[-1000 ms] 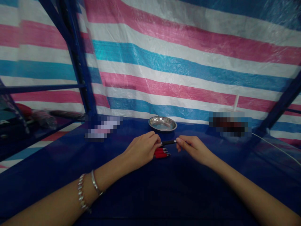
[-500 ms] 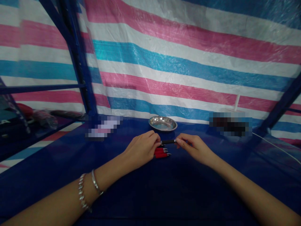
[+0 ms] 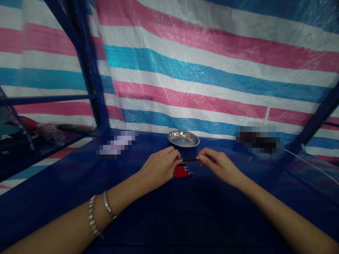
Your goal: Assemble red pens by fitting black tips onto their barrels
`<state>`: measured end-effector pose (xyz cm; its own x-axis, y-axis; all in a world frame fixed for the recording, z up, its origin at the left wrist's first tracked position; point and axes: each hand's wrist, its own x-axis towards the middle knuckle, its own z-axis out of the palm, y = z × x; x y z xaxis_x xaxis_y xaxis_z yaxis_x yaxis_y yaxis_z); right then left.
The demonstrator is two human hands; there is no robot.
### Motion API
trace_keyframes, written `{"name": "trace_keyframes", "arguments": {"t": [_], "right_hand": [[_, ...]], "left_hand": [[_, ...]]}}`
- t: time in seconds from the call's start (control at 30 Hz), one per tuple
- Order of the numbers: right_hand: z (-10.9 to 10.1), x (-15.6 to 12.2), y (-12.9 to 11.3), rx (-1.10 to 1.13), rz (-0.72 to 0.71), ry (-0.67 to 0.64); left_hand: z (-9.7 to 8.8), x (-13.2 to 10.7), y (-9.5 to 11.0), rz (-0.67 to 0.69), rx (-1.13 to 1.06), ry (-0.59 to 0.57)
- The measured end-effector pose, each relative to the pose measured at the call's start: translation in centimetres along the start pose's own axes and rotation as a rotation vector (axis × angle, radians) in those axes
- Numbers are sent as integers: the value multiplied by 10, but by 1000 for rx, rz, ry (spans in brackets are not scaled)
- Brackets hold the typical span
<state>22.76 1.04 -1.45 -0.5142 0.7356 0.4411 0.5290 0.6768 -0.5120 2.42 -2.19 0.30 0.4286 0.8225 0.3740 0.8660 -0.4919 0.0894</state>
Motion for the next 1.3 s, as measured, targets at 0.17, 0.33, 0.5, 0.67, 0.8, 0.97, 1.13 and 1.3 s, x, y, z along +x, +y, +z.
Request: {"name": "trace_keyframes", "arguments": {"t": [0.17,0.33,0.5,0.67,0.8,0.97,1.13,1.3], "right_hand": [[0,0,0,27,-50,12],[-1,1,0,-36,-61,1],[-1,0,-1,-7,-25,20],[-1,0,-1,5,-62,4],[-1,0,-1,-43,-81,-1],[-2,0,-1,-63,-95,-2],[-1,0,-1,-70,-82,1],[0,0,0,-38,-21,32]], "left_hand": [[-1,0,0,11,0,12],[-1,-1,1,6,-5,2],[-3,0,2,-3,1,3],[-4,0,2,-5,-5,14],[-3,-1,2,-4,-10,10],[-2,0,2,4,-15,5],[-4,0,3,-9,-8,-13],[-4,3,-5,-60,52,-3]]}}
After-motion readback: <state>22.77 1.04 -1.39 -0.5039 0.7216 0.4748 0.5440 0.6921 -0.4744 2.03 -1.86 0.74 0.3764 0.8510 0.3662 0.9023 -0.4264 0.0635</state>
